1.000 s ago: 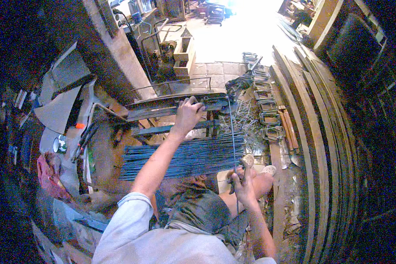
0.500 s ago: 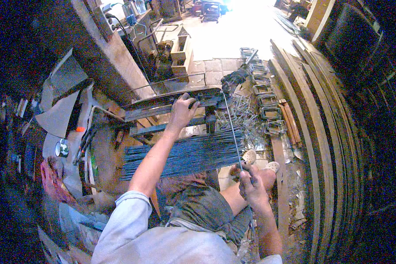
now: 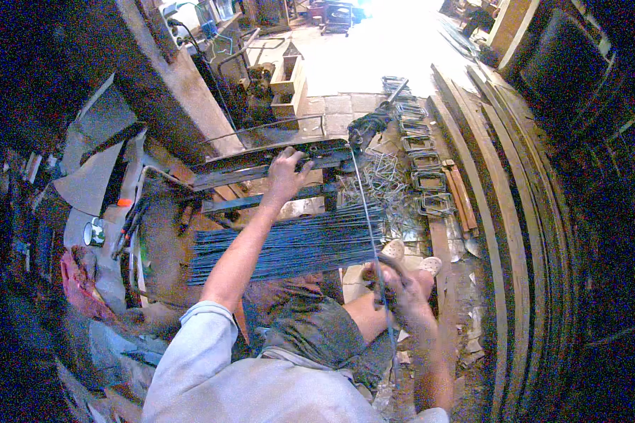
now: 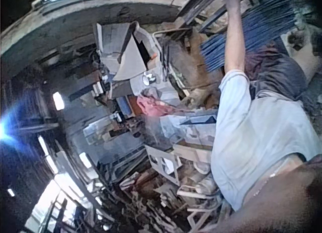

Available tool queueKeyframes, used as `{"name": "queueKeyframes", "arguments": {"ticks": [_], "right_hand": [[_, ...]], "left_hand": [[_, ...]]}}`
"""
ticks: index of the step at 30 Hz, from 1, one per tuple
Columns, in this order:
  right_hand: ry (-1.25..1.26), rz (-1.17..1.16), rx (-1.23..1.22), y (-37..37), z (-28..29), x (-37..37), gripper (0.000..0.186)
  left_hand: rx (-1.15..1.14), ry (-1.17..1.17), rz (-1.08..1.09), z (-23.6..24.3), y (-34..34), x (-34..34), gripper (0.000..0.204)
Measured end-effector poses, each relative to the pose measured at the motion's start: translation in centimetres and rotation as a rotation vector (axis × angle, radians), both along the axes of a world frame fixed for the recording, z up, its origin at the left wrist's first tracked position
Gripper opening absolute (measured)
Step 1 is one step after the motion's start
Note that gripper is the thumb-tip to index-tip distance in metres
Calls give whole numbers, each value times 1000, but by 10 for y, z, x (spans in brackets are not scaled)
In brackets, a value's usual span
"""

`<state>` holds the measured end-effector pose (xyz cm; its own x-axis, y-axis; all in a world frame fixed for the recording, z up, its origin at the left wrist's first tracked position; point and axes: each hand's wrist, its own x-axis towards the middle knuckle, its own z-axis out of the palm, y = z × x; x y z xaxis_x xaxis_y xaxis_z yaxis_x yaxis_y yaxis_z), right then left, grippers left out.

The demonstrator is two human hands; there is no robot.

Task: The person bends metal rods by hand using a manual bending jig, placing each rod in the jig and pulling the lever to shape it.

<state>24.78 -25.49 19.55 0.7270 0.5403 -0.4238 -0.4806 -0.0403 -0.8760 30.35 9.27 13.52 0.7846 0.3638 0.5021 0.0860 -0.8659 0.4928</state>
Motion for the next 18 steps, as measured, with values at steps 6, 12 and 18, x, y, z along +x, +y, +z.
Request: {"name": "queueKeyframes", "arguments": {"ticks": [6, 12, 18], "right_hand": [[-367, -116, -309, 45, -74, -1, 24], [-1155, 26, -917, 49, -20, 2, 20], [-1602, 279, -757, 51, 58, 45, 18]], "left_hand": [[22, 28, 123, 4, -17, 11, 42], [-208, -182, 76, 0, -7, 3, 37], [-322, -440, 121, 30, 3, -23, 22]]}}
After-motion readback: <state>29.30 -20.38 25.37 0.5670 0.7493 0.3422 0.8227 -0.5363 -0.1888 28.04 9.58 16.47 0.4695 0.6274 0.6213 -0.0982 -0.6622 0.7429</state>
